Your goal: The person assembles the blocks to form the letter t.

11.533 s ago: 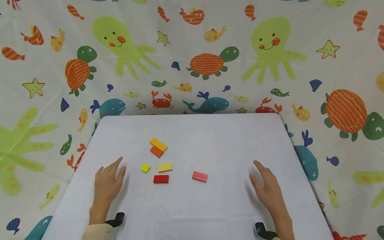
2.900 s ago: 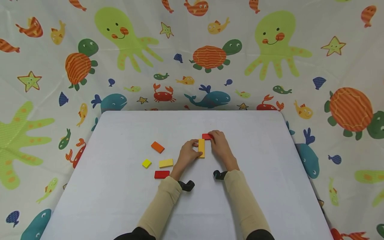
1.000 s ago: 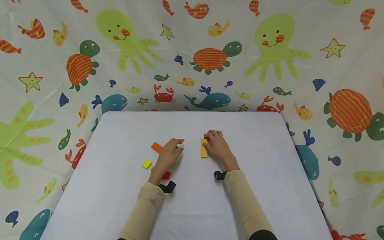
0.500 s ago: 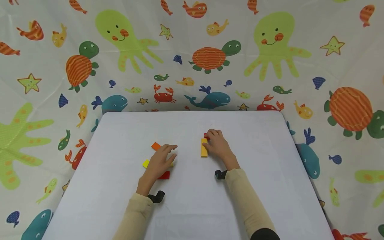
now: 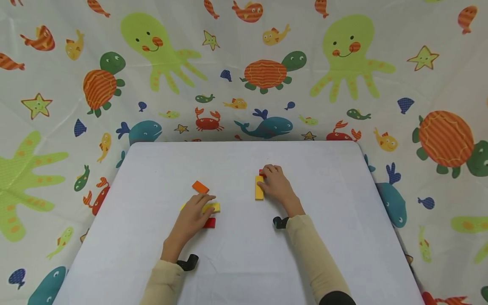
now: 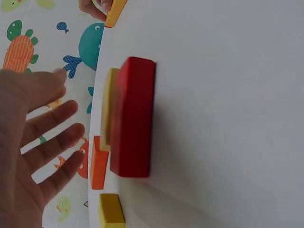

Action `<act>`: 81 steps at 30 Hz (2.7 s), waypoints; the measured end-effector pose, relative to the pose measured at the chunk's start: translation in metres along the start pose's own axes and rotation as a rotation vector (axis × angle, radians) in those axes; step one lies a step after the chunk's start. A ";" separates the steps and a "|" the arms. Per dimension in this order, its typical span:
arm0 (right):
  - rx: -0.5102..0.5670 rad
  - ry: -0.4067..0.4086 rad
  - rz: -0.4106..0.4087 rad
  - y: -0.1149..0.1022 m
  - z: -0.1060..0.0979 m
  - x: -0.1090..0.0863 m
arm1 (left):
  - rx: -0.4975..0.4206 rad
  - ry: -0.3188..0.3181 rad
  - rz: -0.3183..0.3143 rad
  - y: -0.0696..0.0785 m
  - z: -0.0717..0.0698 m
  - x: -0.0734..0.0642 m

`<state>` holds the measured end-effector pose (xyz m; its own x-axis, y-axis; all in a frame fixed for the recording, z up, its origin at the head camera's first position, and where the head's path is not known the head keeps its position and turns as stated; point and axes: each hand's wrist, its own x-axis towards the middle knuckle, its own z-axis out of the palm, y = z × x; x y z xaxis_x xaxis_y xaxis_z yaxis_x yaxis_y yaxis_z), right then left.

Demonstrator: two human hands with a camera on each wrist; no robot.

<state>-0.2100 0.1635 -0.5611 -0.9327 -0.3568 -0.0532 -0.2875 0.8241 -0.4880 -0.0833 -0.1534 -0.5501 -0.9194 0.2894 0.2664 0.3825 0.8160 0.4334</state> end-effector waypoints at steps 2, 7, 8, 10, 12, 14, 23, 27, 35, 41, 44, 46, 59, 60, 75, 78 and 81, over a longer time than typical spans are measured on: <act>0.005 -0.001 0.000 0.000 0.000 0.000 | -0.007 0.005 0.017 -0.002 -0.001 -0.003; 0.020 -0.001 -0.002 0.000 0.000 0.001 | -0.018 0.012 0.064 -0.006 -0.001 -0.010; 0.022 0.001 -0.004 0.000 0.000 0.001 | -0.023 0.011 0.070 -0.007 -0.001 -0.012; 0.023 0.006 -0.008 0.000 0.001 0.001 | -0.036 0.008 0.080 -0.008 0.000 -0.015; 0.022 0.010 -0.010 0.001 0.001 0.001 | -0.047 0.003 0.087 -0.008 0.001 -0.018; 0.022 0.012 -0.011 0.001 0.001 0.001 | -0.054 0.001 0.098 -0.009 0.003 -0.021; 0.014 0.008 -0.006 0.001 0.001 0.001 | -0.039 -0.057 0.075 -0.011 0.005 -0.026; 0.020 0.009 -0.003 0.001 0.000 0.000 | -0.034 -0.081 0.064 -0.011 0.005 -0.026; 0.028 0.017 -0.006 0.002 0.001 -0.001 | -0.027 -0.079 0.072 -0.009 0.004 -0.025; 0.034 0.016 -0.004 0.004 0.003 -0.001 | -0.016 -0.084 0.070 -0.008 0.003 -0.025; 0.027 0.013 -0.005 0.004 0.003 -0.002 | -0.028 -0.085 0.056 -0.006 0.003 -0.024; 0.026 0.014 -0.006 0.003 0.002 -0.002 | -0.044 -0.074 0.052 -0.005 0.002 -0.024; 0.036 0.011 -0.015 0.002 0.000 -0.002 | -0.123 0.017 0.138 0.008 -0.002 -0.003; 0.035 0.010 -0.015 0.002 0.000 -0.002 | -0.121 0.016 0.140 0.009 -0.002 -0.001; 0.033 -0.002 0.006 -0.002 -0.002 0.000 | -0.178 -0.054 0.124 0.020 0.005 0.057; 0.038 -0.001 0.010 -0.002 -0.002 0.000 | -0.176 -0.061 0.138 0.022 0.008 0.069; 0.041 -0.003 0.014 -0.001 -0.002 0.000 | -0.171 -0.080 0.139 0.024 0.010 0.081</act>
<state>-0.2102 0.1632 -0.5584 -0.9358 -0.3470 -0.0626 -0.2655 0.8103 -0.5224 -0.1495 -0.1060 -0.5267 -0.8588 0.4371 0.2674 0.5093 0.6708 0.5391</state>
